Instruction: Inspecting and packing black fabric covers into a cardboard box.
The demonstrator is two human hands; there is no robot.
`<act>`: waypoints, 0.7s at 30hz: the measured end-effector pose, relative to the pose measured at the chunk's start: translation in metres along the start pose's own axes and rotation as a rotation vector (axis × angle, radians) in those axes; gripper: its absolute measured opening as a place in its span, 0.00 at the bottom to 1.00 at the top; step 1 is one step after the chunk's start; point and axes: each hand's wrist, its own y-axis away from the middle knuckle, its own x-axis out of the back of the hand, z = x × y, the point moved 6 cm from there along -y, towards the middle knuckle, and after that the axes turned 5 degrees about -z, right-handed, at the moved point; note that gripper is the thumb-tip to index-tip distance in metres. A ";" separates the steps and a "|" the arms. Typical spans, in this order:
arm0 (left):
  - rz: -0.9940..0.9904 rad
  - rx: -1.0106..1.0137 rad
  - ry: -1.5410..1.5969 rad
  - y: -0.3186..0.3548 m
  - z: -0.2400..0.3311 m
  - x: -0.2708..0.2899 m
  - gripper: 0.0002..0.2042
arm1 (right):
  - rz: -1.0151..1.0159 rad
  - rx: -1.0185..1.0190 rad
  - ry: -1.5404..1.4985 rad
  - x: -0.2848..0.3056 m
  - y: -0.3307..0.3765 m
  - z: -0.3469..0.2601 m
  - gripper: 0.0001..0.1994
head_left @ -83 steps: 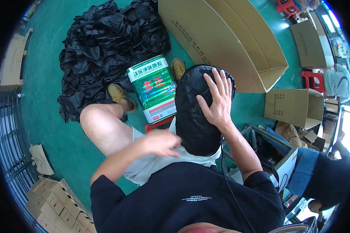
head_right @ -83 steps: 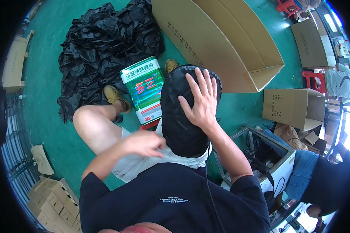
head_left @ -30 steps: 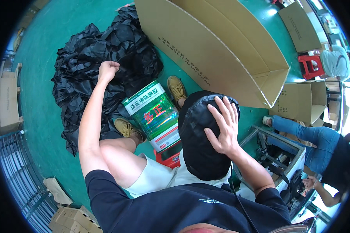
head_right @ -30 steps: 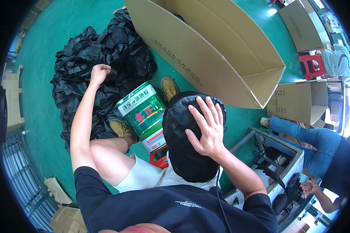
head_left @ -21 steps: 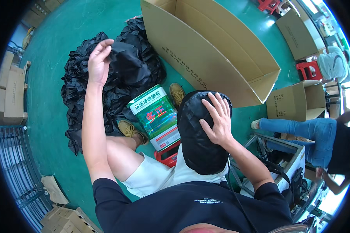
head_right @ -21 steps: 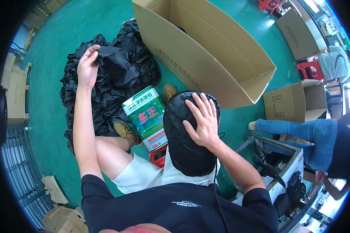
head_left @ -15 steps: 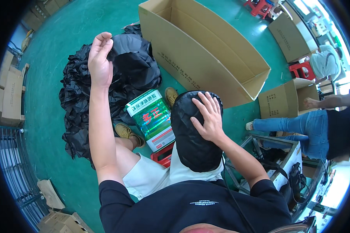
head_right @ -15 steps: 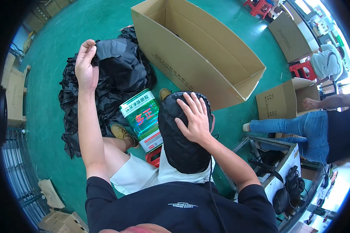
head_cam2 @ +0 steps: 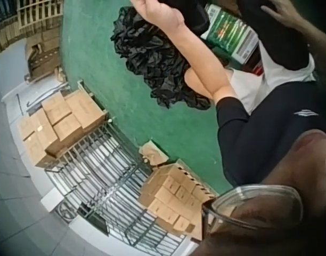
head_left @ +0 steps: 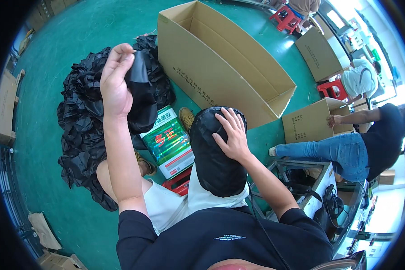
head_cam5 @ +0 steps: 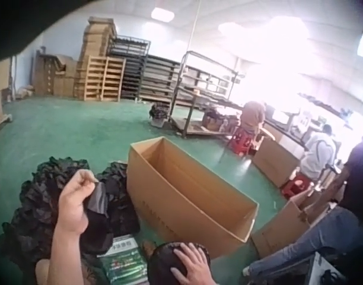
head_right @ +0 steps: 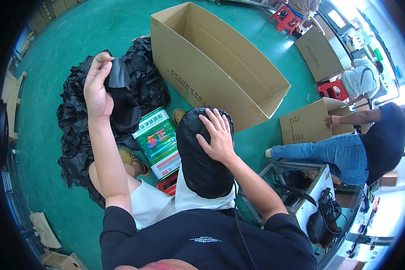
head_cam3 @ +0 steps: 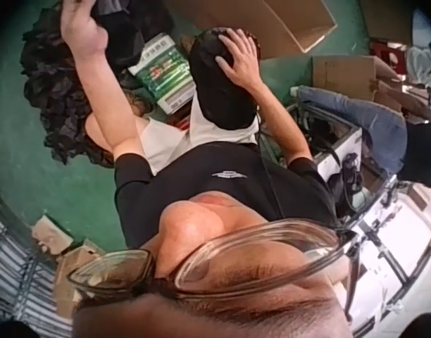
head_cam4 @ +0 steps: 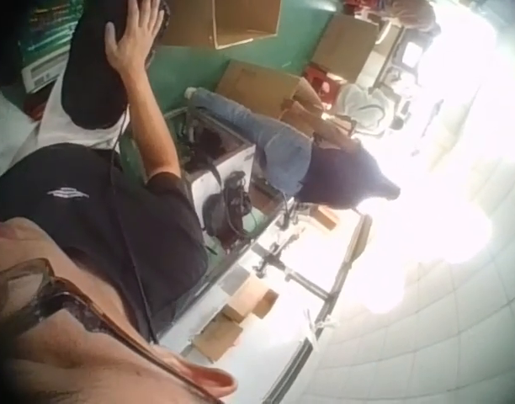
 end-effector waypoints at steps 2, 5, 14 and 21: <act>-0.015 0.012 -0.013 0.005 0.005 -0.014 0.07 | -0.028 -0.006 -0.004 0.003 -0.004 -0.001 0.30; -0.179 0.124 0.067 0.015 0.012 -0.037 0.06 | -0.044 -0.013 -0.165 0.016 -0.016 -0.012 0.31; -0.400 0.225 0.227 0.051 0.026 -0.095 0.06 | 0.034 0.251 -0.459 0.071 -0.063 -0.101 0.61; -0.522 0.302 0.115 0.067 0.015 -0.121 0.07 | -0.046 0.123 -0.899 0.068 -0.077 -0.132 0.29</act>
